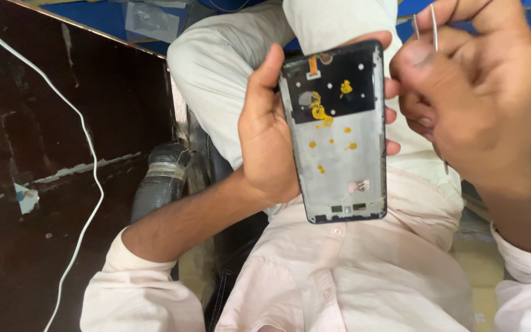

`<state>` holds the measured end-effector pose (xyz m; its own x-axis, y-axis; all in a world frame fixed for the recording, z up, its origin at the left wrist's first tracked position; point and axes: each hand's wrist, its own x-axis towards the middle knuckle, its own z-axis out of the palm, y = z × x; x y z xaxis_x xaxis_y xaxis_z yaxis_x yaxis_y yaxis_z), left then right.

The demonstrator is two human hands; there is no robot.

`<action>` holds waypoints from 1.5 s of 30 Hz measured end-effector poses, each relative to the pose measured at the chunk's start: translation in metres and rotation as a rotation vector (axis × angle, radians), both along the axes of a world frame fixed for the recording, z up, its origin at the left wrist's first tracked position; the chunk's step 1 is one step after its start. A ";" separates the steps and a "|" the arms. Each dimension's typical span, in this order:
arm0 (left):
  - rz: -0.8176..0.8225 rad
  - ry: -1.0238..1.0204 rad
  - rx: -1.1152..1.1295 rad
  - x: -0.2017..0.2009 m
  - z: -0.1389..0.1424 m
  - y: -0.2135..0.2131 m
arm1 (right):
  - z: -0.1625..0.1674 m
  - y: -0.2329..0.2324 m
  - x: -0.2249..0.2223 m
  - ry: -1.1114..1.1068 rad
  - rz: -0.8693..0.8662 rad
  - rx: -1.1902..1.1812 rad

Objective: The person uses a metal spudger to pry and separate the back cover from a smartphone held on their lap. They work along the edges and corners, gradually lifting the cover to expose internal components.

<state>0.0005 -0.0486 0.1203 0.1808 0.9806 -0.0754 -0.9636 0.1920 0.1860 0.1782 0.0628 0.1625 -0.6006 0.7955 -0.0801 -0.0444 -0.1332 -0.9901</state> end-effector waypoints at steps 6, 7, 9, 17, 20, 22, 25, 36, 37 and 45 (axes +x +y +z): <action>0.247 0.175 0.064 -0.020 0.006 0.005 | -0.023 0.005 -0.003 -0.087 0.364 0.132; 0.280 0.182 0.070 -0.022 0.010 0.007 | -0.023 0.005 -0.003 -0.116 0.439 0.105; 0.305 0.140 0.011 -0.023 0.020 0.014 | -0.015 0.011 0.004 -0.165 0.387 0.154; -0.205 -0.150 -0.077 -0.031 0.041 0.027 | 0.000 0.058 0.057 -0.320 0.411 0.543; -0.416 0.009 0.203 -0.031 0.022 0.033 | -0.003 0.062 0.066 -0.329 0.500 0.580; -0.509 -0.137 0.058 -0.031 0.009 0.033 | -0.003 0.064 0.062 -0.431 0.628 0.580; -0.596 -0.293 -0.154 -0.028 -0.008 0.032 | 0.001 0.064 0.047 -0.681 0.834 0.534; -0.569 0.094 0.192 -0.031 -0.018 0.032 | -0.001 0.063 0.033 -0.460 0.423 0.557; -0.561 0.085 0.192 -0.031 -0.018 0.033 | -0.005 0.065 0.035 -0.456 0.393 0.553; -0.472 0.064 0.141 -0.039 -0.026 0.031 | -0.020 0.082 0.047 -0.558 0.388 0.437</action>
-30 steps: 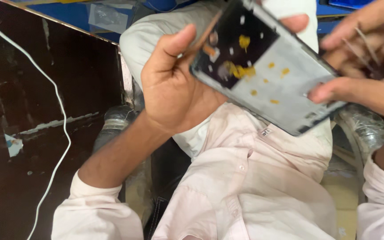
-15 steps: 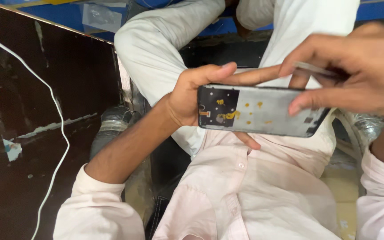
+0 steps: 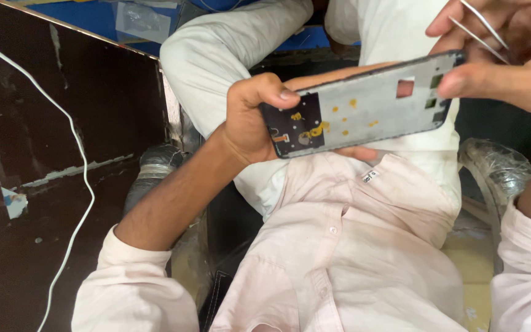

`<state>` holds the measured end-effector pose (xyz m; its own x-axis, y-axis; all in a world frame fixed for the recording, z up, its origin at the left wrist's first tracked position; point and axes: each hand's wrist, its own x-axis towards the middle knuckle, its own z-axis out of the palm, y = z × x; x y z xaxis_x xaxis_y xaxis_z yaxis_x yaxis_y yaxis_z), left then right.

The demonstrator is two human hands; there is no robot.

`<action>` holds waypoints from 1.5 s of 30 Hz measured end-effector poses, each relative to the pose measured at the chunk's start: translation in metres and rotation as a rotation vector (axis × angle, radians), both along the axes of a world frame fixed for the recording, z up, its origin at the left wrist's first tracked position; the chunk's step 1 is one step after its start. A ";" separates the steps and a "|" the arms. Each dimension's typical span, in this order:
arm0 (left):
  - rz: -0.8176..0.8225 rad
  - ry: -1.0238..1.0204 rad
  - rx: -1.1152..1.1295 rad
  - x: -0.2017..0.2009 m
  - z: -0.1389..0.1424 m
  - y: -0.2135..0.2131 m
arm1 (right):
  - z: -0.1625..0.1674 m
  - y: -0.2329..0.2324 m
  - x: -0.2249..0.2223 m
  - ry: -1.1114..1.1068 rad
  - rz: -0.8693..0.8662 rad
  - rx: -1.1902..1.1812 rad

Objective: The person uses a metal spudger to pry and separate the back cover from a smartphone held on their lap. They work along the edges and corners, gradually lifting the cover to expose internal components.

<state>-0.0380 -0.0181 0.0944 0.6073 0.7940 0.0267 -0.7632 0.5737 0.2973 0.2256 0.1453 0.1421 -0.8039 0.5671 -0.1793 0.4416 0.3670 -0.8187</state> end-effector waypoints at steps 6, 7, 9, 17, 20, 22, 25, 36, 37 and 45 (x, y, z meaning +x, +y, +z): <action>-0.042 -0.073 0.073 0.005 -0.007 0.000 | -0.002 -0.009 -0.005 0.062 -0.044 0.061; -0.065 -0.078 0.089 0.006 -0.007 0.001 | -0.001 -0.012 -0.005 0.077 -0.063 0.050; -0.098 -0.065 0.096 0.006 -0.007 0.000 | 0.000 -0.016 -0.006 0.045 -0.070 0.095; -0.028 -0.015 0.126 0.004 -0.014 0.001 | -0.006 -0.034 0.002 -0.036 -0.227 0.131; 0.063 0.052 0.159 0.007 -0.011 0.003 | 0.007 -0.064 -0.004 0.267 -0.292 0.042; 0.109 0.041 0.126 0.010 -0.006 0.000 | 0.025 -0.082 -0.013 0.313 -0.263 -0.012; 0.131 -0.014 0.053 0.010 0.004 -0.003 | 0.056 -0.102 -0.025 -0.120 -0.016 -0.001; 0.244 -0.064 0.152 0.022 0.005 -0.001 | 0.037 -0.129 -0.057 0.221 0.148 0.499; 0.254 -0.073 0.158 0.024 0.005 -0.002 | 0.038 -0.130 -0.059 0.235 0.098 0.462; 0.267 -0.025 0.136 0.027 0.012 -0.008 | 0.037 -0.133 -0.063 0.336 0.117 0.328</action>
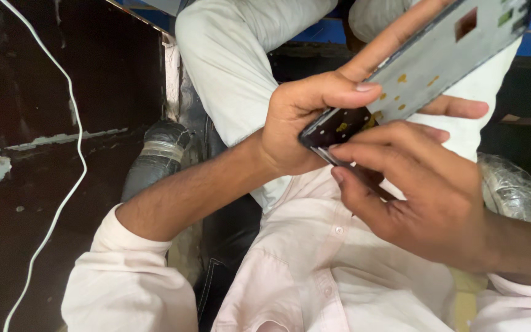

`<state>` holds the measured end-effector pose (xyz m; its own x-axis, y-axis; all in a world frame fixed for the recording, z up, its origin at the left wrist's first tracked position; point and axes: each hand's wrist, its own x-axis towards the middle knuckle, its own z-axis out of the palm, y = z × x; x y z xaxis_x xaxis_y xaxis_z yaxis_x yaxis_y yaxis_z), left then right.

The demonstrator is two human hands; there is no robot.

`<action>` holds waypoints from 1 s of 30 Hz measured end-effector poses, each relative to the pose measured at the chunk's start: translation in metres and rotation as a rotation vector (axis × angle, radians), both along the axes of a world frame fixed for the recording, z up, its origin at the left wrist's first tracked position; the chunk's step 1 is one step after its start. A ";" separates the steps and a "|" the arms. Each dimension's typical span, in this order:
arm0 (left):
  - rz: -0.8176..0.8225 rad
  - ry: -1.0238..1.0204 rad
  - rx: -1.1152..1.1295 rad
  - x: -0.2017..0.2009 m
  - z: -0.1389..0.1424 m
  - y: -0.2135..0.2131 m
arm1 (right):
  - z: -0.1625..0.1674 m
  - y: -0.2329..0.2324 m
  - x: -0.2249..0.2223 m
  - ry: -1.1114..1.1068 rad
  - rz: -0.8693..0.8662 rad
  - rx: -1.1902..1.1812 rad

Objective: The person uses a metal spudger to pry and separate the back cover from a smartphone held on their lap. They work along the edges and corners, gradually lifting the cover to expose internal components.

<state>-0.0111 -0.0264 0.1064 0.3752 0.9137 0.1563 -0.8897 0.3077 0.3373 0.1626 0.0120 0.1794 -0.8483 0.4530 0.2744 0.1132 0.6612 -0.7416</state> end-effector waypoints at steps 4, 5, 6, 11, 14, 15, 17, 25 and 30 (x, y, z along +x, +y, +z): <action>0.017 -0.029 0.073 0.006 0.004 0.004 | -0.007 0.000 0.003 -0.021 0.011 -0.023; 0.016 -0.038 0.067 0.006 0.005 0.003 | -0.008 -0.001 0.003 -0.016 0.013 -0.030; 0.014 -0.047 0.061 0.006 0.005 0.003 | -0.008 -0.001 0.004 -0.012 0.016 -0.038; -0.024 -0.128 -0.136 0.007 0.005 -0.009 | -0.008 -0.003 0.003 -0.046 -0.001 0.007; -0.012 -0.098 -0.136 0.008 0.001 -0.009 | -0.006 -0.002 0.001 -0.051 0.013 0.024; 0.000 -0.083 -0.120 0.008 0.000 -0.009 | -0.005 0.000 0.000 -0.056 0.026 0.037; 0.013 -0.056 -0.063 0.008 -0.002 -0.005 | -0.003 0.002 0.000 -0.068 0.045 0.094; 0.051 0.001 -0.022 0.017 -0.003 -0.002 | -0.011 -0.002 -0.002 -0.084 -0.010 0.244; 0.068 0.026 -0.014 0.020 -0.003 -0.003 | -0.009 0.004 0.000 -0.101 0.028 0.201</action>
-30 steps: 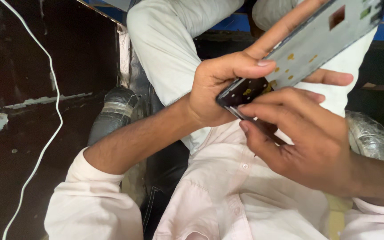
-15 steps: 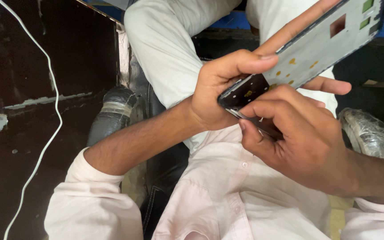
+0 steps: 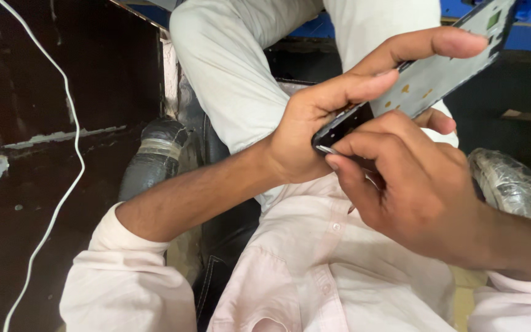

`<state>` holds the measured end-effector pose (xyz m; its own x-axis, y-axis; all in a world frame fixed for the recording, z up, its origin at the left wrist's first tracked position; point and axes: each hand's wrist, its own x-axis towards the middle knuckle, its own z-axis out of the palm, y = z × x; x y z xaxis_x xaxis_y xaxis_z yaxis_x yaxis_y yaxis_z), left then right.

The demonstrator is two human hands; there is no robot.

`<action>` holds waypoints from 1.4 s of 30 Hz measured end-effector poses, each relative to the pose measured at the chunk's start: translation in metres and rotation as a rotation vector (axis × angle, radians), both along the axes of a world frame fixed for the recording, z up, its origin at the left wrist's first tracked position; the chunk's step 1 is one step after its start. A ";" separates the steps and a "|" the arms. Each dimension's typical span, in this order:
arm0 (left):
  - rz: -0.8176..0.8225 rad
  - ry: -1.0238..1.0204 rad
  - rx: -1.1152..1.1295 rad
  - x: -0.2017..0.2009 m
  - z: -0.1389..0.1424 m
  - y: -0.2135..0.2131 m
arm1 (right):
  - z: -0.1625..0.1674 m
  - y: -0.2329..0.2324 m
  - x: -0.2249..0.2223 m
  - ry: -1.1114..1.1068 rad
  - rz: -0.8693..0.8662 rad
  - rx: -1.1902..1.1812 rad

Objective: The person uses a metal spudger to pry and separate the back cover from a smartphone held on their lap. They work along the edges and corners, gradually lifting the cover to expose internal components.

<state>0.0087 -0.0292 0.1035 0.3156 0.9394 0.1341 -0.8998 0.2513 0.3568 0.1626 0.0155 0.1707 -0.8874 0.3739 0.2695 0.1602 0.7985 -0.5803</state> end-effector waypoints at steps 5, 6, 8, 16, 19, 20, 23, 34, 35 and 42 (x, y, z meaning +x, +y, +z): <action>0.000 0.013 0.005 0.001 0.000 -0.002 | 0.014 0.002 0.004 0.047 0.050 0.008; 0.000 0.018 0.006 0.001 -0.001 -0.003 | 0.015 0.001 0.004 0.056 0.057 0.045; -0.001 0.023 0.010 0.003 -0.002 -0.003 | 0.017 0.000 0.004 0.063 0.042 0.056; 0.035 0.027 0.027 -0.005 -0.005 0.002 | 0.021 0.000 0.014 -0.050 -0.160 -0.347; 0.037 0.029 0.025 -0.008 -0.003 0.002 | 0.020 0.005 0.014 0.027 -0.150 -0.451; 0.033 0.026 0.024 -0.008 -0.002 0.001 | 0.020 0.006 0.015 0.015 -0.135 -0.460; 0.033 0.026 0.023 -0.008 0.000 0.002 | 0.021 0.006 0.013 0.004 -0.100 -0.434; 0.021 0.023 0.012 -0.012 0.003 0.002 | 0.027 0.006 0.003 0.051 -0.043 -0.276; 0.018 0.024 0.010 -0.013 0.003 0.002 | 0.027 0.006 0.003 0.039 -0.046 -0.270; 0.001 0.014 0.001 -0.015 0.005 0.002 | 0.019 0.007 0.003 0.002 0.030 -0.136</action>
